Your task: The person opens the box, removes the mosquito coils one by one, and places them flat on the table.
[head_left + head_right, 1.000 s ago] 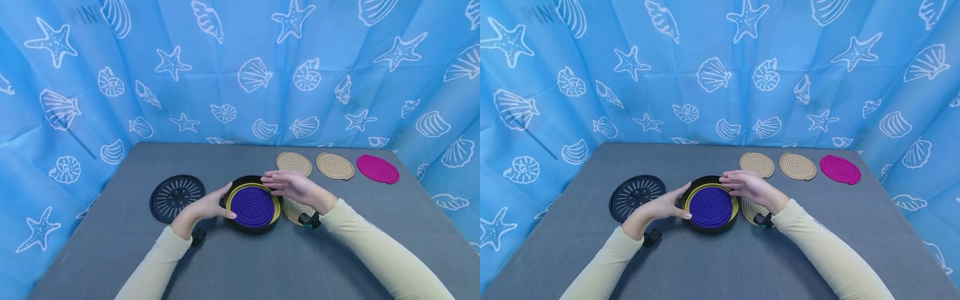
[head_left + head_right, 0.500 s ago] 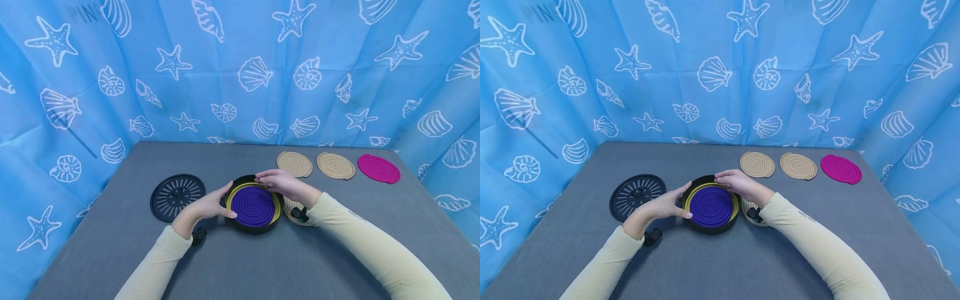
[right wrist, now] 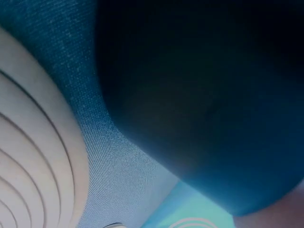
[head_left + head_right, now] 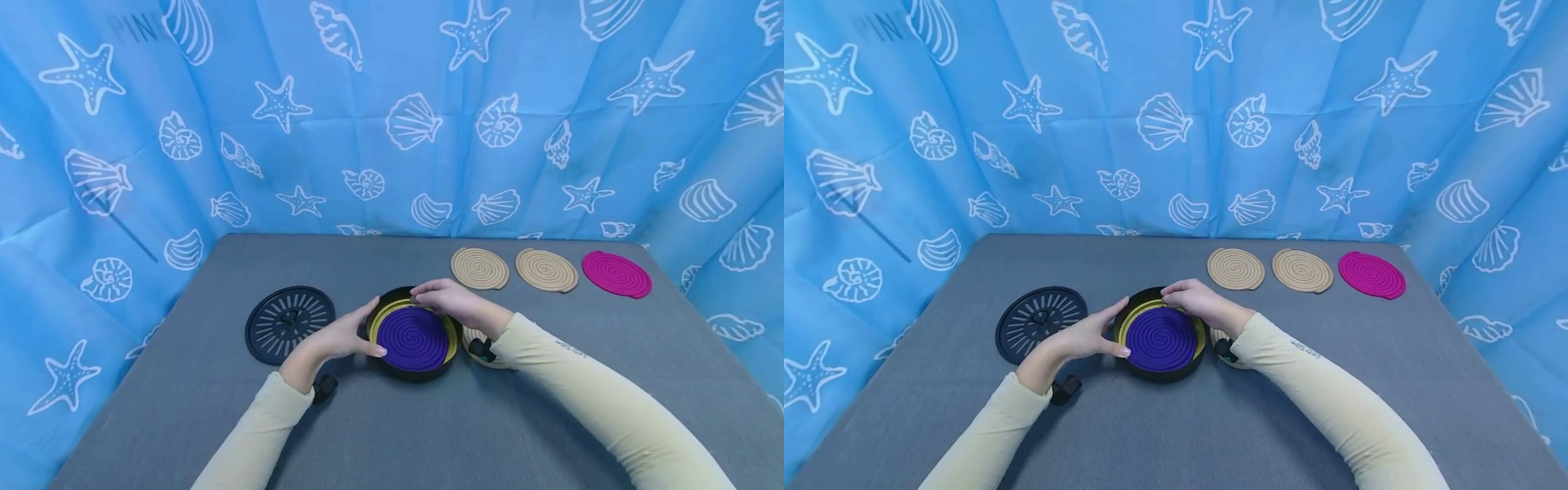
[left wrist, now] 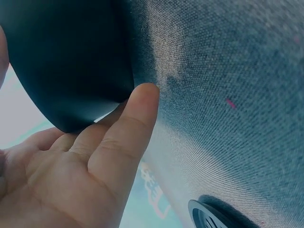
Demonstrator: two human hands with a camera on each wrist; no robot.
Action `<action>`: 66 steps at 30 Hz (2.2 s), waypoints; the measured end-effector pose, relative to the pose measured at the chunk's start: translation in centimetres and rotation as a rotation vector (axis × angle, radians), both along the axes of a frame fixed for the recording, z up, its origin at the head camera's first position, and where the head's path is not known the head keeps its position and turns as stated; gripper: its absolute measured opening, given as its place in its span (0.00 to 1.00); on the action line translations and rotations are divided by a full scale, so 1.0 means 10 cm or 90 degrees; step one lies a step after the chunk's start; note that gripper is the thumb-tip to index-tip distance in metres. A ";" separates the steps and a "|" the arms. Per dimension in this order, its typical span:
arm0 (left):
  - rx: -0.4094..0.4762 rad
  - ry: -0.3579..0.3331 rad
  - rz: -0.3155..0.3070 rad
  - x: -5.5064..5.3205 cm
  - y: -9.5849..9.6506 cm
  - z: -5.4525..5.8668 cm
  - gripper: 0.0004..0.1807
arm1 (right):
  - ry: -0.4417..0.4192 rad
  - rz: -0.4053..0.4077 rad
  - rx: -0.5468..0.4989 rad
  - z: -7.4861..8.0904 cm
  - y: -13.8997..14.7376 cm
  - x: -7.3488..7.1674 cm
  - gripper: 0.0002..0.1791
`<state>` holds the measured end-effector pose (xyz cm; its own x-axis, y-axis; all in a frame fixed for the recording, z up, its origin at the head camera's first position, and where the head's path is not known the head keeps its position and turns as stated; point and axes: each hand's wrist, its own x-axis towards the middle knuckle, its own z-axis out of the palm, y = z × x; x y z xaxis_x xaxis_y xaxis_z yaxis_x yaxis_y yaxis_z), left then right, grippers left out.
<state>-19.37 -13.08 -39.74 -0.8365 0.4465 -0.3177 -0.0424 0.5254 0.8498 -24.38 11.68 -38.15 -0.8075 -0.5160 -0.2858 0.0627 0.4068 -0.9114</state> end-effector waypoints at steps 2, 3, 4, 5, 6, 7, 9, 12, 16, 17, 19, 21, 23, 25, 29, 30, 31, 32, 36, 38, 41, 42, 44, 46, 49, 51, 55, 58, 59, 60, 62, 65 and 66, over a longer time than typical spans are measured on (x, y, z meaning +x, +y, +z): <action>0.001 0.000 0.001 0.00 0.00 0.00 0.53 | 0.002 0.005 0.002 0.00 0.00 0.00 0.23; 0.002 0.000 0.001 0.00 0.00 -0.01 0.53 | 0.003 0.006 0.002 0.00 0.00 0.00 0.23; 0.002 0.000 0.001 0.00 0.00 -0.01 0.53 | 0.003 0.007 0.002 0.00 0.00 0.00 0.23; 0.002 0.000 0.002 0.00 0.00 -0.02 0.53 | 0.002 0.006 0.002 0.00 0.00 0.00 0.23; 0.003 0.000 0.002 0.00 0.00 -0.02 0.53 | 0.001 0.006 0.002 0.01 -0.01 0.00 0.23; 0.005 0.000 0.003 0.00 0.00 -0.03 0.53 | 0.000 0.005 0.001 0.01 -0.01 0.01 0.23; 0.004 0.000 0.004 0.00 0.00 -0.03 0.53 | 0.000 0.004 -0.001 0.03 -0.01 0.01 0.23; 0.005 -0.002 0.010 0.00 0.00 -0.04 0.53 | -0.001 0.003 -0.003 0.03 -0.03 0.01 0.23; 0.008 -0.005 0.013 0.01 0.00 -0.03 0.53 | 0.001 -0.004 -0.005 0.04 -0.04 0.02 0.23; 0.009 -0.005 0.013 0.01 0.00 -0.03 0.53 | 0.002 -0.007 -0.004 0.04 -0.04 0.02 0.23; 0.010 -0.005 0.013 0.01 0.00 -0.03 0.53 | 0.007 -0.011 -0.004 0.04 -0.04 0.02 0.23; 0.009 -0.005 0.013 0.01 0.00 -0.03 0.53 | 0.009 -0.019 -0.005 0.04 -0.04 0.02 0.22; 0.009 -0.005 0.013 0.01 0.01 -0.02 0.53 | 0.016 -0.027 -0.011 0.05 -0.04 0.03 0.22; 0.010 -0.004 0.012 0.01 0.01 -0.02 0.53 | 0.023 -0.038 -0.016 0.05 -0.04 0.03 0.21; 0.006 0.000 0.011 0.01 0.02 -0.01 0.53 | 0.040 -0.055 -0.021 0.06 -0.05 0.04 0.21; 0.004 0.001 0.011 0.01 0.02 -0.01 0.53 | 0.042 -0.059 -0.020 0.06 -0.05 0.04 0.21; 0.002 0.002 0.010 0.01 0.02 -0.01 0.53 | 0.046 -0.061 -0.021 0.06 -0.05 0.05 0.21; 0.001 0.002 0.010 0.01 0.02 -0.01 0.53 | 0.049 -0.067 -0.020 0.06 -0.06 0.05 0.20; -0.006 0.001 0.012 0.01 0.02 0.00 0.53 | 0.059 -0.095 -0.024 0.08 -0.07 0.08 0.20; -0.009 0.001 0.014 0.01 0.02 0.00 0.53 | 0.065 -0.108 -0.029 0.08 -0.08 0.09 0.20; -0.013 0.003 0.016 0.02 0.03 0.01 0.53 | 0.075 -0.120 -0.037 0.07 -0.10 0.11 0.19; -0.014 0.004 0.017 0.02 0.03 0.01 0.53 | 0.078 -0.123 -0.041 0.07 -0.10 0.11 0.19; -0.014 0.005 0.018 0.02 0.03 0.01 0.54 | 0.081 -0.125 -0.049 0.07 -0.11 0.11 0.19; -0.015 0.007 0.019 0.02 0.03 0.02 0.54 | 0.080 -0.125 -0.059 0.07 -0.11 0.10 0.19; -0.015 0.007 0.018 0.01 0.03 0.01 0.54 | 0.070 -0.123 -0.070 0.06 -0.11 0.10 0.19; -0.017 0.007 0.017 0.02 0.03 0.01 0.53 | 0.062 -0.122 -0.070 0.06 -0.11 0.08 0.19; -0.014 0.005 0.015 0.02 0.03 0.02 0.54 | 0.047 -0.113 -0.053 0.06 -0.13 0.07 0.19; -0.010 0.003 0.015 0.02 0.03 0.03 0.54 | 0.052 -0.093 -0.019 0.06 -0.15 0.07 0.19; -0.010 0.003 0.014 0.02 0.02 0.03 0.54 | 0.055 -0.085 -0.006 0.07 -0.15 0.07 0.20; -0.009 0.004 0.014 0.02 0.02 0.03 0.54 | 0.059 -0.075 0.007 0.07 -0.15 0.07 0.20; -0.006 0.005 0.013 0.02 0.02 0.02 0.53 | 0.073 -0.059 0.037 0.08 -0.15 0.08 0.21; -0.005 0.008 0.012 0.02 0.01 0.02 0.53 | 0.086 -0.040 0.060 0.09 -0.15 0.08 0.23; -0.005 0.008 0.013 0.02 0.02 0.02 0.53 | 0.090 -0.034 0.065 0.09 -0.14 0.08 0.23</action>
<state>-19.14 -12.92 -39.54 -0.8493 0.4272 -0.3102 -0.0416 0.5315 0.8460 -23.54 10.24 -37.21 -0.8692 -0.4448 -0.2157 -0.0391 0.4969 -0.8669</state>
